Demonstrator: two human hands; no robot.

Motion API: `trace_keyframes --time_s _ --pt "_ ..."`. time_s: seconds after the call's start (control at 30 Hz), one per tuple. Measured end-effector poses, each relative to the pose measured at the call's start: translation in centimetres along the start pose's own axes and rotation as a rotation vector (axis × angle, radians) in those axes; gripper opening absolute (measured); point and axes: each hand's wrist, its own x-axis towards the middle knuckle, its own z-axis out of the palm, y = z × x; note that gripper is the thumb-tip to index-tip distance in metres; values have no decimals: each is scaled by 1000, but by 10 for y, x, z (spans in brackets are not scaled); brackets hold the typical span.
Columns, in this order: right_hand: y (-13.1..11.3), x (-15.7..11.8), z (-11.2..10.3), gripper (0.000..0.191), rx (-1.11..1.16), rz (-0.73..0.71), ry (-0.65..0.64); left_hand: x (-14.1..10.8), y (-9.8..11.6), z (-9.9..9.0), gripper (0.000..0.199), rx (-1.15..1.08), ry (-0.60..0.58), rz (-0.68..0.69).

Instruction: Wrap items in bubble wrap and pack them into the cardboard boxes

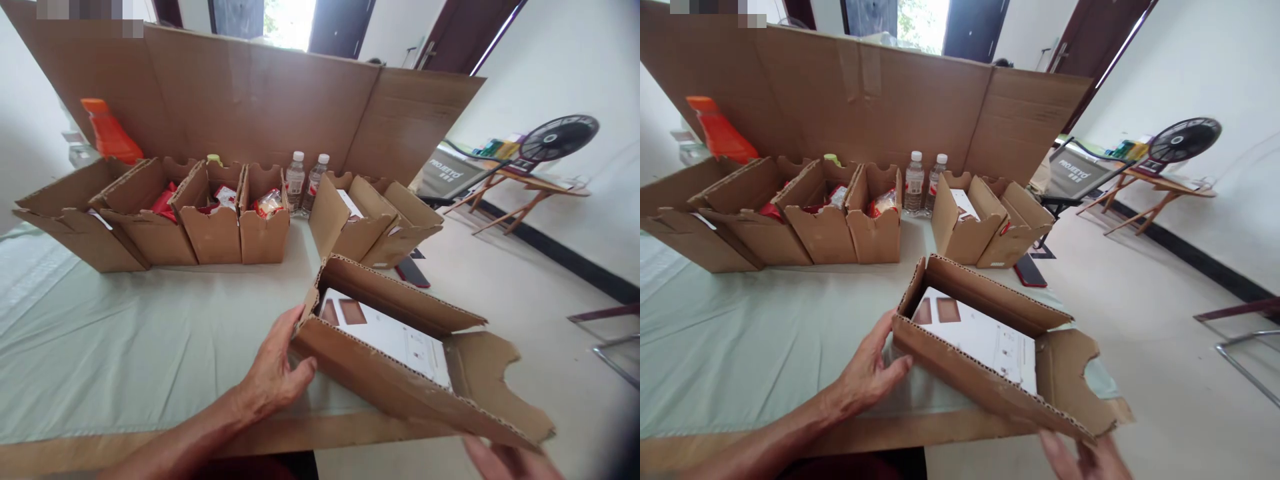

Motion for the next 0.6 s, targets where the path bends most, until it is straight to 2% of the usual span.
trace_keyframes --time_s 0.07,0.13,0.23,0.37,0.47,0.53,0.6 --pt "-20 -1 20 44 -23 -48 -88 -2 -1 0 62 -1 62 5" --pt "-47 5 45 38 13 -129 -141 -6 -5 -12 48 26 184 -36" --pt "-90 25 87 33 97 -256 -278 -9 -13 -50 32 95 341 -117" --pt "-134 54 147 35 241 -351 -492 -2 -21 -109 36 141 490 -149" --pt "-152 66 184 43 306 -335 -612 8 -27 -138 40 168 571 -139" --pt "-156 67 203 51 353 -308 -665 12 -35 -145 43 181 594 -147" --pt "-154 65 217 54 416 -287 -684 13 -45 -145 45 189 611 -172"
